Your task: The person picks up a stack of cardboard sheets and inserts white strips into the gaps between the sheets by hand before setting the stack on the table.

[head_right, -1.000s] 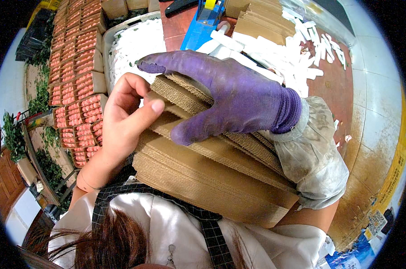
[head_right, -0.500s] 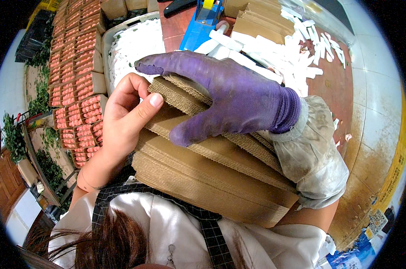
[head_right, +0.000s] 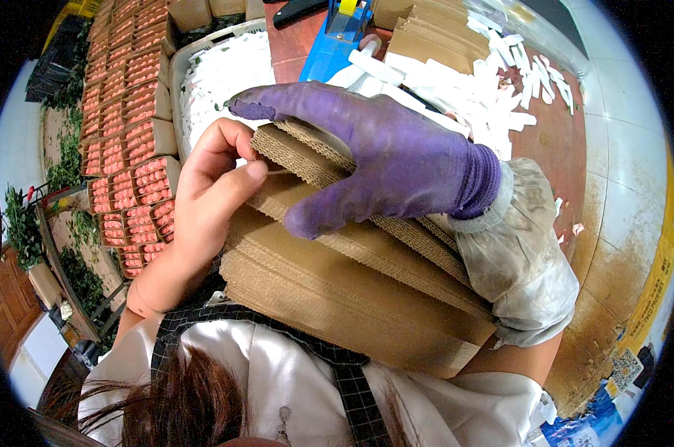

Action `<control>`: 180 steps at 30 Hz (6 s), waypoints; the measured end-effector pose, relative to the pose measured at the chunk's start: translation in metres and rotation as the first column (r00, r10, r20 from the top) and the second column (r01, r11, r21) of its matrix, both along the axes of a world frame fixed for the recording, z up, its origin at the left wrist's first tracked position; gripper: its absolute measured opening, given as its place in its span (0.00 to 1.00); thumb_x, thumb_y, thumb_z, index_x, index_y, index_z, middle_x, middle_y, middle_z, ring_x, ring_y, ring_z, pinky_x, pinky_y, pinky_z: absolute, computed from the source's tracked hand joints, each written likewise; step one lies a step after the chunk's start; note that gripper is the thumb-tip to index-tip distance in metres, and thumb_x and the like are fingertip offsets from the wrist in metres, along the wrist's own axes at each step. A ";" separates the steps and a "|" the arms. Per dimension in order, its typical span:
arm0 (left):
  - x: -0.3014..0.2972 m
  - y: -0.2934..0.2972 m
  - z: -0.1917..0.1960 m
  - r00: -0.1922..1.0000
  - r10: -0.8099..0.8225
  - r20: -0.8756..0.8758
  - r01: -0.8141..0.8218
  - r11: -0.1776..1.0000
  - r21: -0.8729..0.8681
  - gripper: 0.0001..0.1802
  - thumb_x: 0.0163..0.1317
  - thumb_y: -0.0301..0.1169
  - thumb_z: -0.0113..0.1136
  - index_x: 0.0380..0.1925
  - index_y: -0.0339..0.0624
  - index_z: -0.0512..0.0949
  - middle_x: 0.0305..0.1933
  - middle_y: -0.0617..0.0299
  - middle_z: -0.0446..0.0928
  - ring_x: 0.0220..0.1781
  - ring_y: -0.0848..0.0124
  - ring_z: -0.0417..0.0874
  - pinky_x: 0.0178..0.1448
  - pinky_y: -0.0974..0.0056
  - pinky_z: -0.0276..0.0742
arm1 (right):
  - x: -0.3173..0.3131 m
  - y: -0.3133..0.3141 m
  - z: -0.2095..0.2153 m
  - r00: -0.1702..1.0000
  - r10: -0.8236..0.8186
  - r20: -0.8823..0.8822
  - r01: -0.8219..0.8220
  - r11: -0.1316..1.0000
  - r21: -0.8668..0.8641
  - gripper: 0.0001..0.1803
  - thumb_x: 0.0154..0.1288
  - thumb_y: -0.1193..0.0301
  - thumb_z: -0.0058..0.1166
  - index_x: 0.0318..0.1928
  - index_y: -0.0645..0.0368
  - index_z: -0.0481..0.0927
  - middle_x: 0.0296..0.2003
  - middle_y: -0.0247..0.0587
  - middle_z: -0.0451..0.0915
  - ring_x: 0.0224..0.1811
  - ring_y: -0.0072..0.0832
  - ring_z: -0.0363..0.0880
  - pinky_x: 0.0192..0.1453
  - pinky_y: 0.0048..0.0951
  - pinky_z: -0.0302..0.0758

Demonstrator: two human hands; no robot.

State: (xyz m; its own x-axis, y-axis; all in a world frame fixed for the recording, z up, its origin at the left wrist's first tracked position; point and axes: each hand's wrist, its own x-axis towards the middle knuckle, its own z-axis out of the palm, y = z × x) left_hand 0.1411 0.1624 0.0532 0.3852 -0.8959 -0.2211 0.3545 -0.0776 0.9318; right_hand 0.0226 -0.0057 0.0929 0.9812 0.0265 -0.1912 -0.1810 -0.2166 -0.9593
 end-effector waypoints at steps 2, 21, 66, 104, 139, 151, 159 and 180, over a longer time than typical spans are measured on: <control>-0.001 -0.001 0.003 1.000 0.000 0.012 0.000 1.000 0.009 0.11 0.55 0.26 0.61 0.29 0.41 0.66 0.31 0.69 0.67 0.37 0.80 0.66 0.45 0.73 0.64 | 0.000 0.000 0.001 1.000 0.000 -0.011 0.000 1.000 0.002 0.50 0.39 0.68 0.72 0.64 0.60 0.60 0.57 0.42 0.68 0.61 0.30 0.65 0.65 0.30 0.60; 0.002 0.002 -0.005 0.997 0.012 0.070 -0.004 0.994 -0.109 0.11 0.54 0.29 0.60 0.31 0.40 0.68 0.31 0.68 0.66 0.39 0.75 0.64 0.50 0.69 0.60 | 0.001 0.000 0.005 0.989 -0.074 -0.125 0.085 0.993 0.084 0.50 0.38 0.67 0.72 0.64 0.59 0.60 0.55 0.42 0.70 0.59 0.31 0.67 0.64 0.30 0.63; -0.002 0.002 0.000 0.997 -0.033 0.064 0.029 0.997 0.068 0.08 0.59 0.28 0.58 0.28 0.40 0.68 0.29 0.70 0.66 0.33 0.81 0.64 0.39 0.75 0.63 | 0.000 -0.002 0.001 0.998 -0.002 -0.060 0.001 1.000 -0.014 0.51 0.40 0.63 0.73 0.64 0.60 0.59 0.58 0.42 0.67 0.63 0.31 0.62 0.66 0.31 0.59; -0.003 -0.002 0.000 1.000 0.001 0.010 -0.001 1.000 -0.023 0.11 0.60 0.29 0.60 0.29 0.41 0.66 0.32 0.69 0.68 0.36 0.82 0.66 0.43 0.75 0.65 | -0.001 -0.001 -0.001 0.999 -0.011 -0.045 0.014 0.998 0.067 0.51 0.39 0.67 0.72 0.64 0.61 0.59 0.57 0.42 0.67 0.61 0.30 0.64 0.65 0.30 0.60; -0.007 0.000 0.002 0.992 0.092 0.085 -0.087 0.994 -0.063 0.07 0.54 0.23 0.56 0.29 0.40 0.66 0.31 0.68 0.66 0.36 0.79 0.65 0.44 0.72 0.64 | 0.000 -0.002 0.001 0.998 -0.026 -0.054 0.026 1.000 0.001 0.48 0.40 0.65 0.72 0.63 0.59 0.62 0.57 0.40 0.68 0.62 0.30 0.63 0.66 0.30 0.59; 0.000 -0.004 0.000 0.986 -0.005 0.166 -0.007 0.997 0.072 0.14 0.57 0.33 0.62 0.21 0.40 0.69 0.27 0.65 0.66 0.34 0.75 0.66 0.41 0.71 0.63 | -0.002 0.000 0.002 0.995 -0.020 -0.098 0.025 0.999 0.046 0.49 0.40 0.64 0.73 0.63 0.59 0.60 0.57 0.41 0.67 0.62 0.30 0.63 0.66 0.31 0.59; -0.002 0.000 -0.010 0.950 0.077 0.302 -0.079 0.997 -0.008 0.09 0.55 0.28 0.59 0.26 0.40 0.68 0.29 0.65 0.65 0.34 0.74 0.66 0.44 0.71 0.63 | 0.000 -0.001 0.001 0.998 -0.019 -0.057 0.019 1.000 0.014 0.49 0.40 0.63 0.72 0.63 0.60 0.61 0.58 0.41 0.66 0.63 0.31 0.61 0.67 0.31 0.57; -0.002 0.001 -0.001 0.998 0.040 0.057 -0.038 0.999 -0.037 0.08 0.56 0.25 0.55 0.31 0.41 0.65 0.34 0.67 0.66 0.37 0.80 0.64 0.44 0.72 0.63 | -0.003 0.001 -0.007 0.997 0.020 0.080 -0.013 0.996 -0.091 0.45 0.44 0.57 0.70 0.62 0.57 0.63 0.55 0.42 0.70 0.59 0.30 0.66 0.63 0.31 0.62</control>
State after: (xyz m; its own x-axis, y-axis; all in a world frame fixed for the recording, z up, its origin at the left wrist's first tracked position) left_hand 0.1394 0.1637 0.0517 0.4313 -0.8870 -0.1652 0.3020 -0.0306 0.9528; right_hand 0.0196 -0.0047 0.0861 0.9930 0.0292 -0.1140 -0.0998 -0.3050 -0.9471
